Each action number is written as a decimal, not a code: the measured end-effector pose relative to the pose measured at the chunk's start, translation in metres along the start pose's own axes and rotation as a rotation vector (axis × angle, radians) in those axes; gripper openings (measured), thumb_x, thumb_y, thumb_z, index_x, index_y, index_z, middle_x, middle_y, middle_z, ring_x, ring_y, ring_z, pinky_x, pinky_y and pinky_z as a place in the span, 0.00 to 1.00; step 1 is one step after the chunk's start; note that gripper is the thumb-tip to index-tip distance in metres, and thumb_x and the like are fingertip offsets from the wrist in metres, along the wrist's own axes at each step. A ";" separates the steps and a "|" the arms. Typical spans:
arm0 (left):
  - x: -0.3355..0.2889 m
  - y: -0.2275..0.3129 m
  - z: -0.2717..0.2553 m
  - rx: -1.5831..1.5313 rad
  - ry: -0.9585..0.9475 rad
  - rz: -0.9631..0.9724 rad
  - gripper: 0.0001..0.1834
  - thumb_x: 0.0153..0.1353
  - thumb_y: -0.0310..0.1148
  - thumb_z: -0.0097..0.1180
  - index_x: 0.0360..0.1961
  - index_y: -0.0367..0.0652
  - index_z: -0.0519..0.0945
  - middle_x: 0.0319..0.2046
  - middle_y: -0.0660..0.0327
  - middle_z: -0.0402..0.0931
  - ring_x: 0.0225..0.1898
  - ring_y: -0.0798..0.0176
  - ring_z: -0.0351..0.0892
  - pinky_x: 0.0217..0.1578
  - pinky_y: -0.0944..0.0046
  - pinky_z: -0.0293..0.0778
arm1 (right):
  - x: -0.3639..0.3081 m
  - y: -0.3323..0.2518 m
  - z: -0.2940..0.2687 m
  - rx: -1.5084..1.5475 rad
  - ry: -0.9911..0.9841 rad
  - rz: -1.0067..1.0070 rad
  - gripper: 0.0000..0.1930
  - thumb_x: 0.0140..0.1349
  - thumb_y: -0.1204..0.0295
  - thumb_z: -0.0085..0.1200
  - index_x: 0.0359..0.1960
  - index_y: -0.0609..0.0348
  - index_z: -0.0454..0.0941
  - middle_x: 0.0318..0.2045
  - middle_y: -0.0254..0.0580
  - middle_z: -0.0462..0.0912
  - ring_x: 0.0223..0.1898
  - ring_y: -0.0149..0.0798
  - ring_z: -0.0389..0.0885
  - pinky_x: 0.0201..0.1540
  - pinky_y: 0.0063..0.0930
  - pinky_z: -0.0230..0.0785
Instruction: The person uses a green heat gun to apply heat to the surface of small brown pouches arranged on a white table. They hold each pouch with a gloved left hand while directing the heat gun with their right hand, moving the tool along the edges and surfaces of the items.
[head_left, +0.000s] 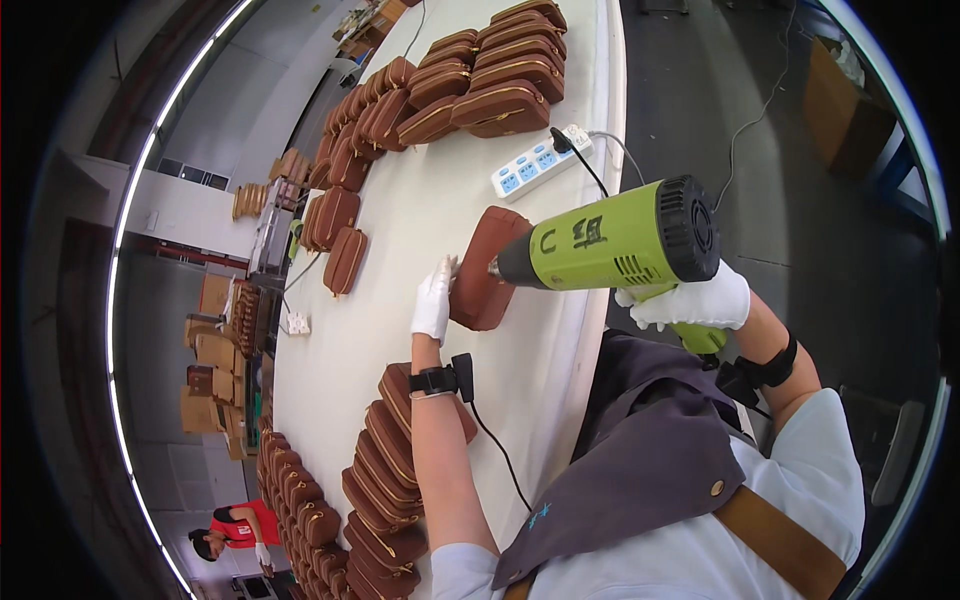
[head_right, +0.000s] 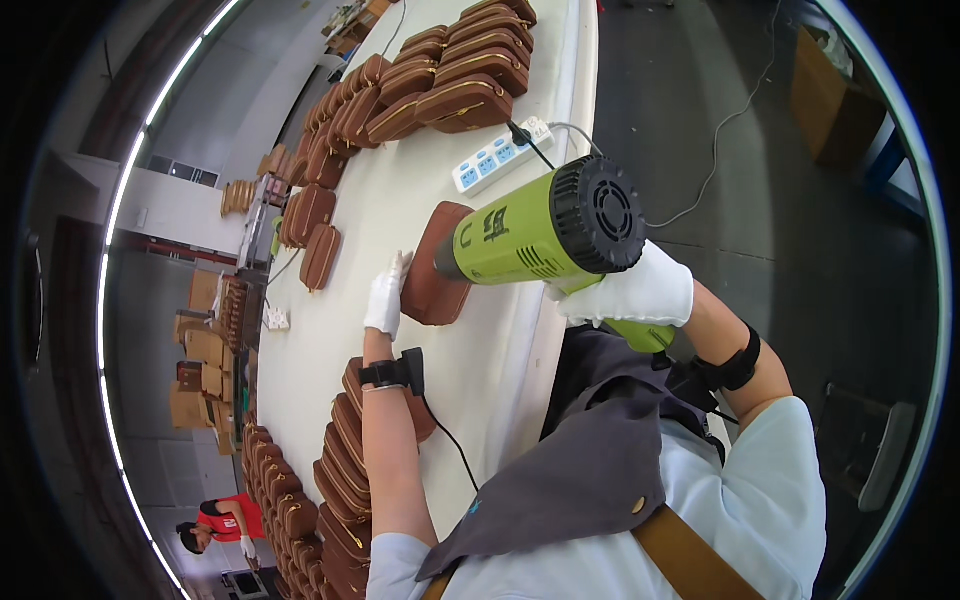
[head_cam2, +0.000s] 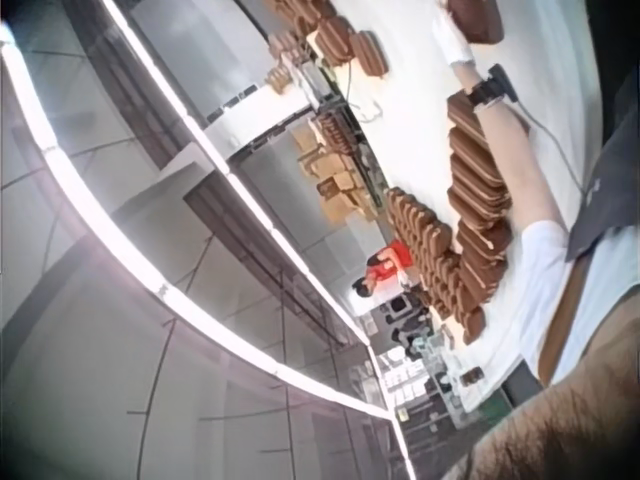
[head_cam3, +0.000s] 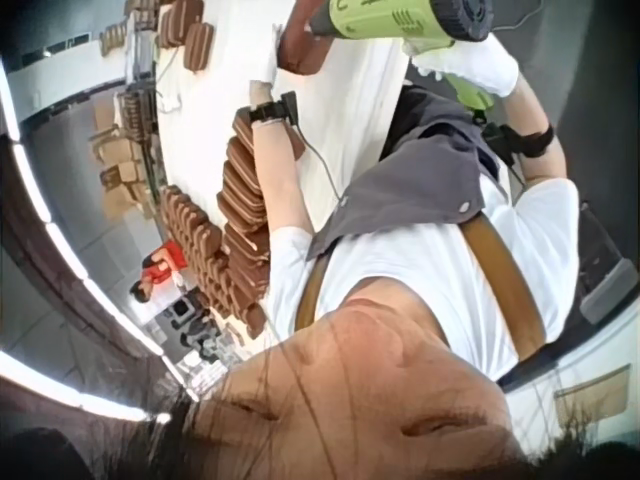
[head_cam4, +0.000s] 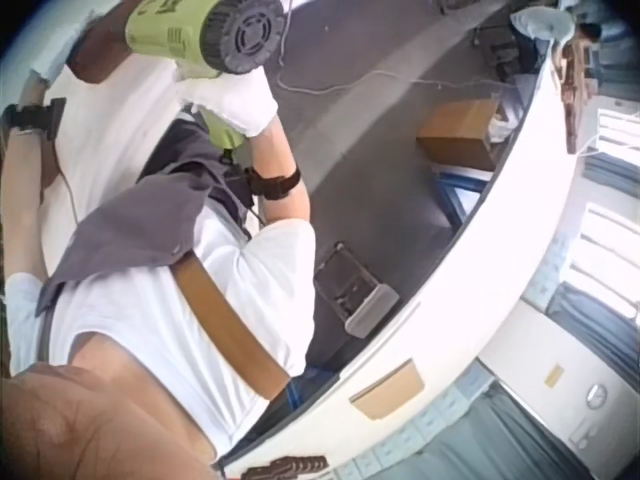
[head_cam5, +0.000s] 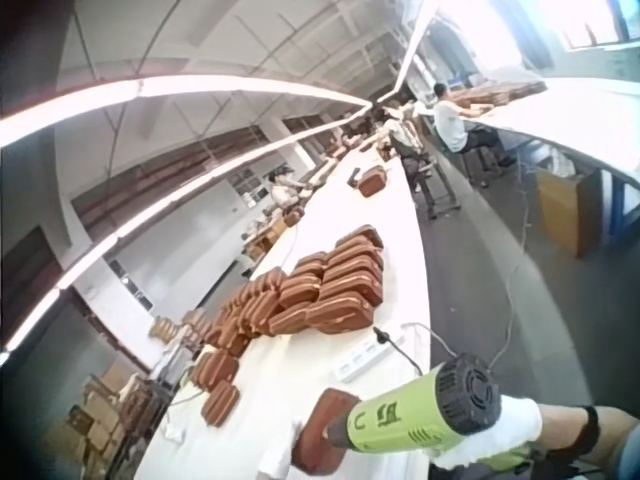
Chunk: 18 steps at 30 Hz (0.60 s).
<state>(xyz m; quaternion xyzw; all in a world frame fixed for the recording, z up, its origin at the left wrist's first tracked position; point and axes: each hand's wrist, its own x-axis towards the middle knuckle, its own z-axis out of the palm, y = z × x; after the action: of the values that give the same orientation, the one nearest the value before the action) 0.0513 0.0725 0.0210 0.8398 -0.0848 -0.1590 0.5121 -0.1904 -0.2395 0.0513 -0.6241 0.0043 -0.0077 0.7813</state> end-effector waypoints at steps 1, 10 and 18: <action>-0.004 0.004 0.006 0.034 0.049 0.069 0.33 0.62 0.45 0.58 0.61 0.34 0.68 0.54 0.54 0.75 0.54 0.61 0.74 0.55 0.64 0.69 | 0.004 0.004 -0.002 -0.014 0.022 0.007 0.18 0.47 0.79 0.66 0.43 0.63 0.78 0.33 0.38 0.83 0.29 0.28 0.80 0.29 0.24 0.75; -0.042 0.000 0.037 0.166 0.147 0.177 0.44 0.52 0.36 0.68 0.65 0.31 0.59 0.56 0.49 0.71 0.52 0.59 0.76 0.51 0.61 0.74 | -0.002 -0.004 -0.012 0.096 0.128 0.075 0.17 0.48 0.82 0.62 0.42 0.64 0.77 0.30 0.38 0.81 0.26 0.29 0.79 0.26 0.23 0.73; -0.065 -0.050 0.029 -1.148 -0.120 -0.265 0.29 0.66 0.52 0.47 0.60 0.43 0.68 0.54 0.55 0.73 0.52 0.53 0.76 0.46 0.53 0.77 | -0.006 0.007 -0.012 0.081 0.174 0.045 0.20 0.47 0.83 0.60 0.45 0.65 0.76 0.31 0.42 0.80 0.24 0.32 0.78 0.25 0.21 0.73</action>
<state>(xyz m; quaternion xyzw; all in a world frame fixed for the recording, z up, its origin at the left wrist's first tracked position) -0.0204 0.0911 -0.0242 0.4212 0.0917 -0.2893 0.8547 -0.1964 -0.2494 0.0415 -0.5889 0.0859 -0.0445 0.8024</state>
